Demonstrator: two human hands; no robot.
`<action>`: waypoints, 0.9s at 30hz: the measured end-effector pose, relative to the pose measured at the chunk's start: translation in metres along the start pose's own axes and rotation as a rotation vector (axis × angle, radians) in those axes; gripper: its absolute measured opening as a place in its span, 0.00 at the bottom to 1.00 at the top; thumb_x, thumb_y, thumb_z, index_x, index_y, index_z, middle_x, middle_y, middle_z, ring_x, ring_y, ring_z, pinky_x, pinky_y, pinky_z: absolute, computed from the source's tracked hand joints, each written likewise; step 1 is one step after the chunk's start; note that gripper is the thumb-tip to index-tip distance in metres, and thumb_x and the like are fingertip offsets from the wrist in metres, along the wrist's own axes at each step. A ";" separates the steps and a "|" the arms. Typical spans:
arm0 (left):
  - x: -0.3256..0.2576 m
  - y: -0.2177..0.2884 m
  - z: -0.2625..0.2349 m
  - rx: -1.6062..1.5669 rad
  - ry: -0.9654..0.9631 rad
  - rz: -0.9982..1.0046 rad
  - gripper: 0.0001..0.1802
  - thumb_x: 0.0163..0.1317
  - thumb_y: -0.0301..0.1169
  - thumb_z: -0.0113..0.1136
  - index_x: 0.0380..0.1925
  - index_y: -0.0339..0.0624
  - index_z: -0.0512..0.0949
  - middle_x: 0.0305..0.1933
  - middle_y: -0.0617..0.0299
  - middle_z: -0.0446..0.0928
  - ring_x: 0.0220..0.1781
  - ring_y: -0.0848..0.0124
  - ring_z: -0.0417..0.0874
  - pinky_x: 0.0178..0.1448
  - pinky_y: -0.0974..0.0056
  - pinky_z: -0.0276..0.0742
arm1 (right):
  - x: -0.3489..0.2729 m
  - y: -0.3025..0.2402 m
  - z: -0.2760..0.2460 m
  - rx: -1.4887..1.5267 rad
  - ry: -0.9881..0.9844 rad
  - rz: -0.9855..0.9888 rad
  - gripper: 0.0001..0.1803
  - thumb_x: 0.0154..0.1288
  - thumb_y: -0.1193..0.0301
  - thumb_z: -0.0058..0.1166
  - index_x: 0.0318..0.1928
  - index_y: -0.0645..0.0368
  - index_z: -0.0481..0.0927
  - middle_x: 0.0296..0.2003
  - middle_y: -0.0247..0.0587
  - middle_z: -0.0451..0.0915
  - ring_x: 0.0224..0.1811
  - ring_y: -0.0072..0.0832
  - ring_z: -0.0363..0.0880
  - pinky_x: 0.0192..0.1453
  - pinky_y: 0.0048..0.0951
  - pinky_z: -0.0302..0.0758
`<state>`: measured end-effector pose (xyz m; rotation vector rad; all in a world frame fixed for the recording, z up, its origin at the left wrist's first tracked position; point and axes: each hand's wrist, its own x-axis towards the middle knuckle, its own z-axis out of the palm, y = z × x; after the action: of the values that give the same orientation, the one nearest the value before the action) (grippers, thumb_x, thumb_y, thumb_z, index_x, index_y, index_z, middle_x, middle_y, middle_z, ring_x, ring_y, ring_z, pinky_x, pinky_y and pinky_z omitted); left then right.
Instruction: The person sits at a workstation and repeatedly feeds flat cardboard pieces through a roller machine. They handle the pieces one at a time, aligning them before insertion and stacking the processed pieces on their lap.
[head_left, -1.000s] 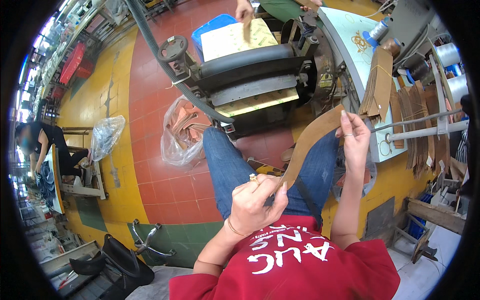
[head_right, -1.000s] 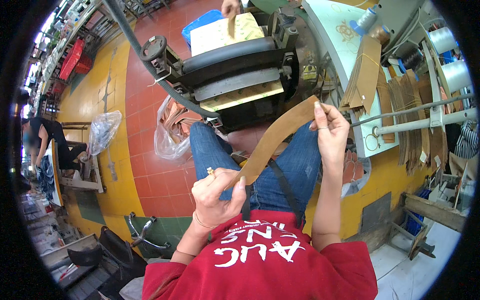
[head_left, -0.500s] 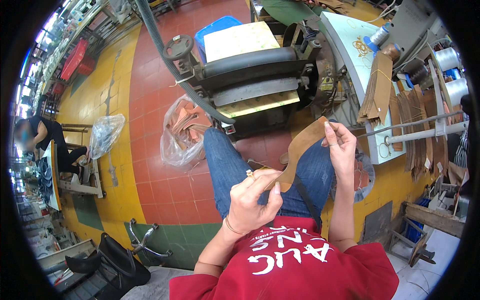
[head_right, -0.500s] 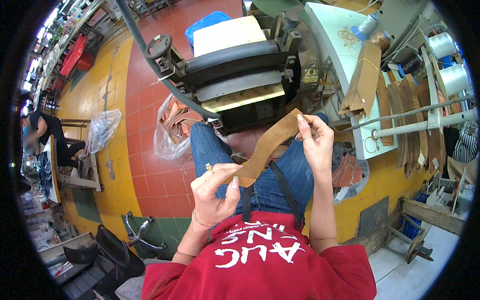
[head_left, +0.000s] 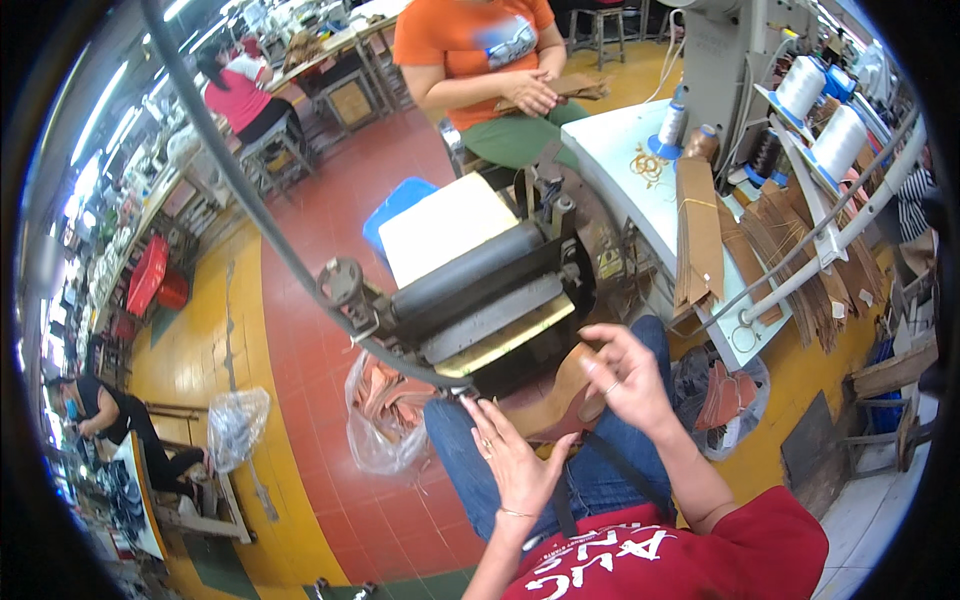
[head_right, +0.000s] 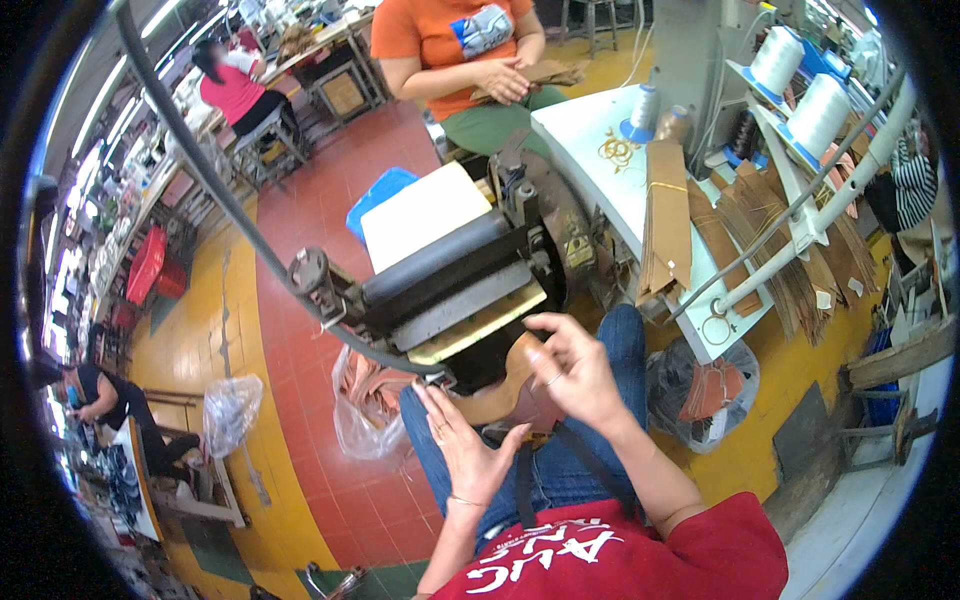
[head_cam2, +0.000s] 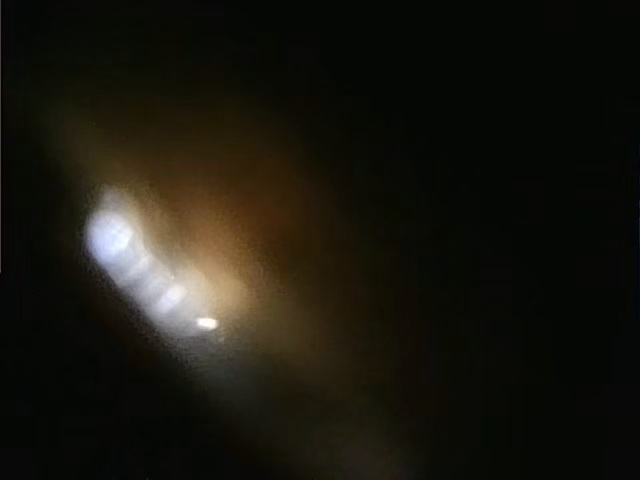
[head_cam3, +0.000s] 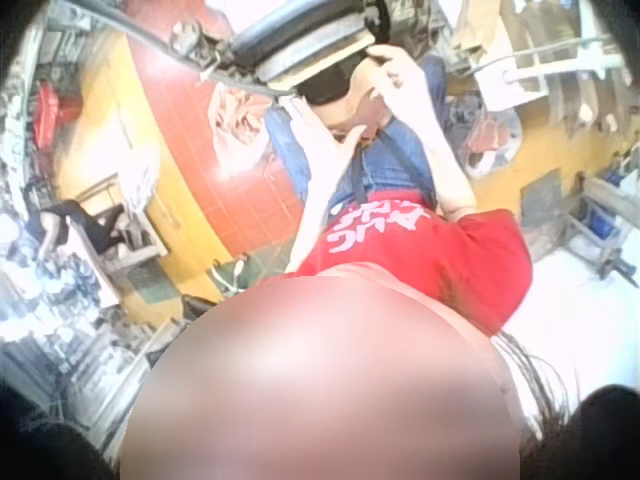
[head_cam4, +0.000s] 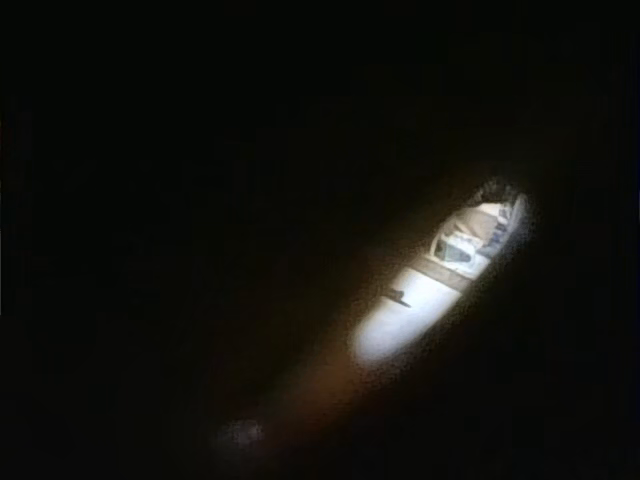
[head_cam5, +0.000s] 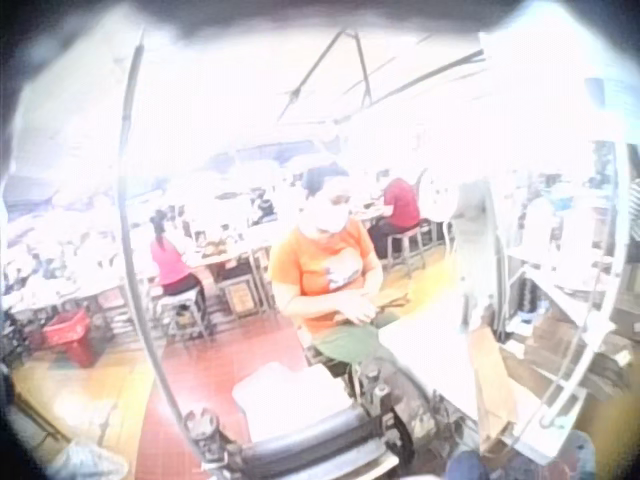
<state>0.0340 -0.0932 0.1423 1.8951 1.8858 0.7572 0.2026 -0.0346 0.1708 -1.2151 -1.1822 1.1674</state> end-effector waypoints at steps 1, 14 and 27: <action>0.003 0.006 0.005 0.041 0.044 -0.006 0.70 0.39 0.48 0.75 0.66 0.25 0.33 0.71 0.31 0.33 0.74 0.41 0.35 0.73 0.45 0.36 | -0.002 -0.003 0.006 -0.008 -0.054 -0.002 0.16 0.64 0.73 0.54 0.52 0.62 0.72 0.23 0.29 0.75 0.23 0.13 0.73 0.25 0.17 0.70; 0.104 0.030 -0.022 -1.501 -0.086 -0.102 0.25 0.71 0.40 0.41 0.61 0.35 0.60 0.53 0.44 0.74 0.60 0.54 0.72 0.65 0.54 0.65 | 0.040 -0.015 0.007 -0.187 -0.622 0.141 0.27 0.59 0.57 0.61 0.50 0.65 0.75 0.39 0.43 0.81 0.43 0.24 0.79 0.47 0.26 0.74; 0.094 -0.080 -0.021 -0.290 0.179 0.091 0.25 0.58 0.28 0.56 0.57 0.34 0.68 0.66 0.43 0.60 0.67 0.49 0.62 0.69 0.52 0.55 | 0.306 -0.031 -0.080 -0.811 0.476 -0.406 0.19 0.63 0.66 0.52 0.49 0.66 0.74 0.36 0.59 0.80 0.42 0.50 0.79 0.47 0.43 0.74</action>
<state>-0.0456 0.0009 0.1217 1.7881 1.6858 1.1949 0.2962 0.2669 0.2063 -1.6156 -1.4730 0.0427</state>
